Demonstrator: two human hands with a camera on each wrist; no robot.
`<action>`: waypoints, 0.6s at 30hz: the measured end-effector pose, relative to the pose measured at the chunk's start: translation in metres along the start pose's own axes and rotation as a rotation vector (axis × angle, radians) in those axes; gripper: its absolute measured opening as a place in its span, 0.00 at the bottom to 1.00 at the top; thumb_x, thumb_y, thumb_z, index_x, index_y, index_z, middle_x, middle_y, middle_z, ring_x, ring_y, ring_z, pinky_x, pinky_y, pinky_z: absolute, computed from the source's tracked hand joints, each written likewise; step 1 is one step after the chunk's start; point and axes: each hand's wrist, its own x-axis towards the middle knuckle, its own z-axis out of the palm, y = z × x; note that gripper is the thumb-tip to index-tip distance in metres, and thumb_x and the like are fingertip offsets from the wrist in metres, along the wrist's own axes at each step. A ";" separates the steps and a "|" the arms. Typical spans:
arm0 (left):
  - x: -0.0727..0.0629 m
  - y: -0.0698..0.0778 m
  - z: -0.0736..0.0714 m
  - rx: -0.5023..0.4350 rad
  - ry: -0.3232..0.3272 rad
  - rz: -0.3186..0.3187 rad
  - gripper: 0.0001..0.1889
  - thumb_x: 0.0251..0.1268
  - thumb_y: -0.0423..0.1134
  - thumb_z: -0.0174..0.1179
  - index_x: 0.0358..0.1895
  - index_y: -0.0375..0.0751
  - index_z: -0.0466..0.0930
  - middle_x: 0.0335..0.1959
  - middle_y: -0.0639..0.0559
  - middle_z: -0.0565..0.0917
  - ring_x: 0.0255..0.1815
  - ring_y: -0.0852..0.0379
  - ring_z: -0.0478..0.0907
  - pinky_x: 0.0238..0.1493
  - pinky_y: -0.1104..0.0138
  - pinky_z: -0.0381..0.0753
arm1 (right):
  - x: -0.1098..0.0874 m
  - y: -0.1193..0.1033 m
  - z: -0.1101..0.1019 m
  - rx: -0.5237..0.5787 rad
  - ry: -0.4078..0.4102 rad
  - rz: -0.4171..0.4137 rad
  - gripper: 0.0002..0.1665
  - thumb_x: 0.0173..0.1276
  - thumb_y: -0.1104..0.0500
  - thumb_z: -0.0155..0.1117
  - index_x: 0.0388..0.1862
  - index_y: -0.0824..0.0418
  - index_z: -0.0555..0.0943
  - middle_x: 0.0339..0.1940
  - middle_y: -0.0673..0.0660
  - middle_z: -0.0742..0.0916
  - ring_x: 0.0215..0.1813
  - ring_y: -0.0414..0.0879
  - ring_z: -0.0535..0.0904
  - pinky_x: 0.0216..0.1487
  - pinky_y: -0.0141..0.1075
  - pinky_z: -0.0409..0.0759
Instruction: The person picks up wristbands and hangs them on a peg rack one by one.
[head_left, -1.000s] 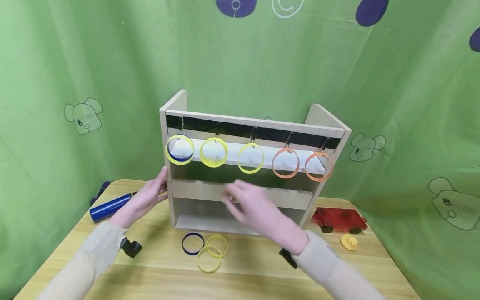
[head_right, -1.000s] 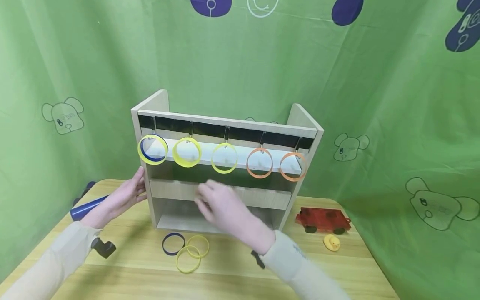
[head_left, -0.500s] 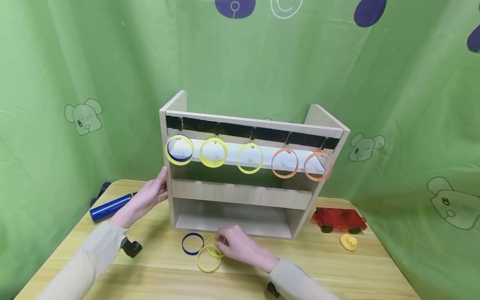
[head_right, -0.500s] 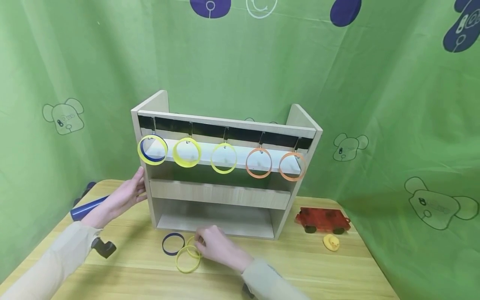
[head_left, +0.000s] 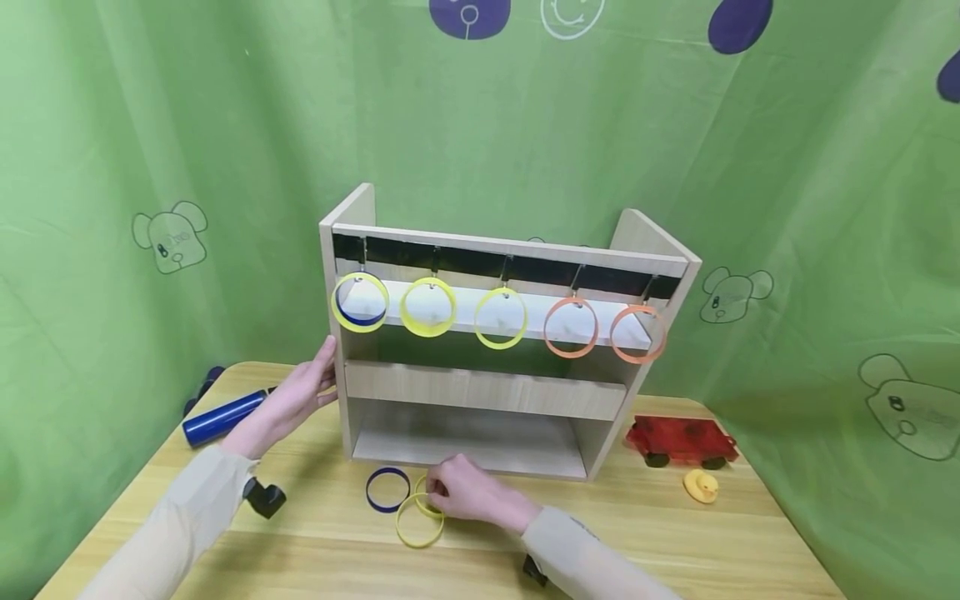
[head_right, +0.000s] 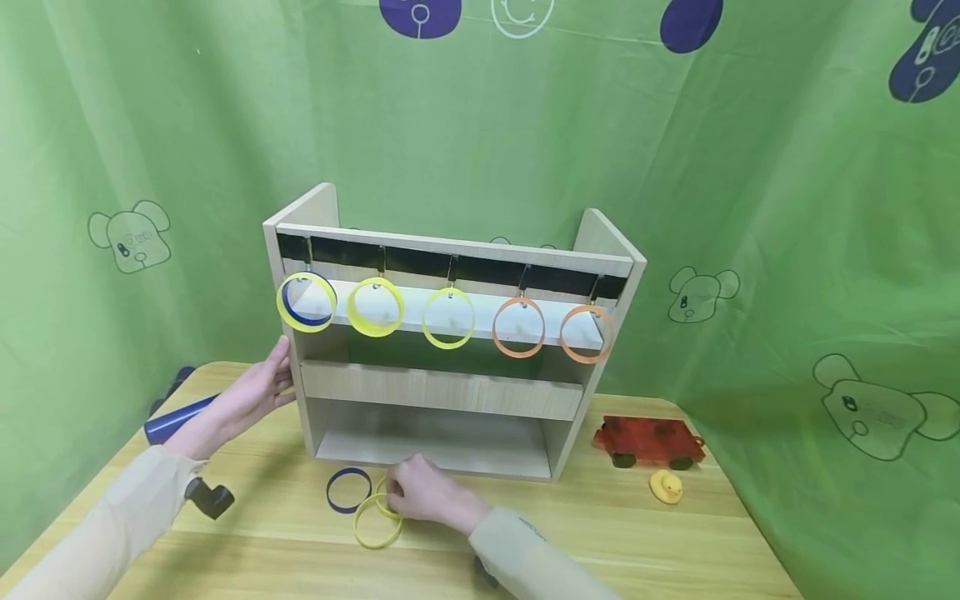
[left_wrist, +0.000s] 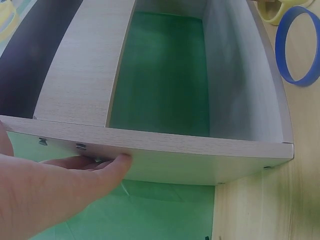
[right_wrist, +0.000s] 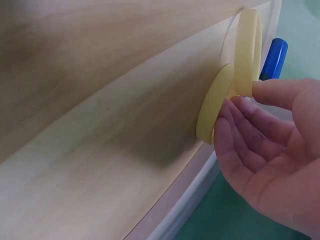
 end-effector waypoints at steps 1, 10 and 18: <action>0.000 0.000 0.000 -0.001 0.000 0.000 0.46 0.75 0.69 0.27 0.80 0.33 0.39 0.80 0.30 0.46 0.82 0.34 0.44 0.81 0.43 0.48 | 0.000 0.000 0.000 0.001 -0.006 -0.003 0.05 0.63 0.64 0.68 0.27 0.59 0.83 0.20 0.48 0.83 0.21 0.27 0.66 0.22 0.16 0.69; 0.000 -0.001 0.000 -0.007 -0.006 0.004 0.47 0.74 0.70 0.27 0.79 0.33 0.39 0.80 0.30 0.46 0.82 0.34 0.44 0.81 0.42 0.48 | -0.004 -0.005 -0.010 0.046 0.023 -0.043 0.05 0.64 0.65 0.66 0.27 0.60 0.84 0.21 0.49 0.84 0.22 0.27 0.65 0.22 0.15 0.68; 0.000 -0.001 0.000 0.008 -0.002 -0.004 0.48 0.74 0.70 0.26 0.79 0.32 0.38 0.80 0.30 0.45 0.82 0.34 0.42 0.82 0.42 0.47 | -0.016 -0.013 -0.046 0.027 0.131 -0.130 0.03 0.62 0.67 0.66 0.29 0.62 0.83 0.25 0.53 0.87 0.26 0.30 0.74 0.28 0.15 0.74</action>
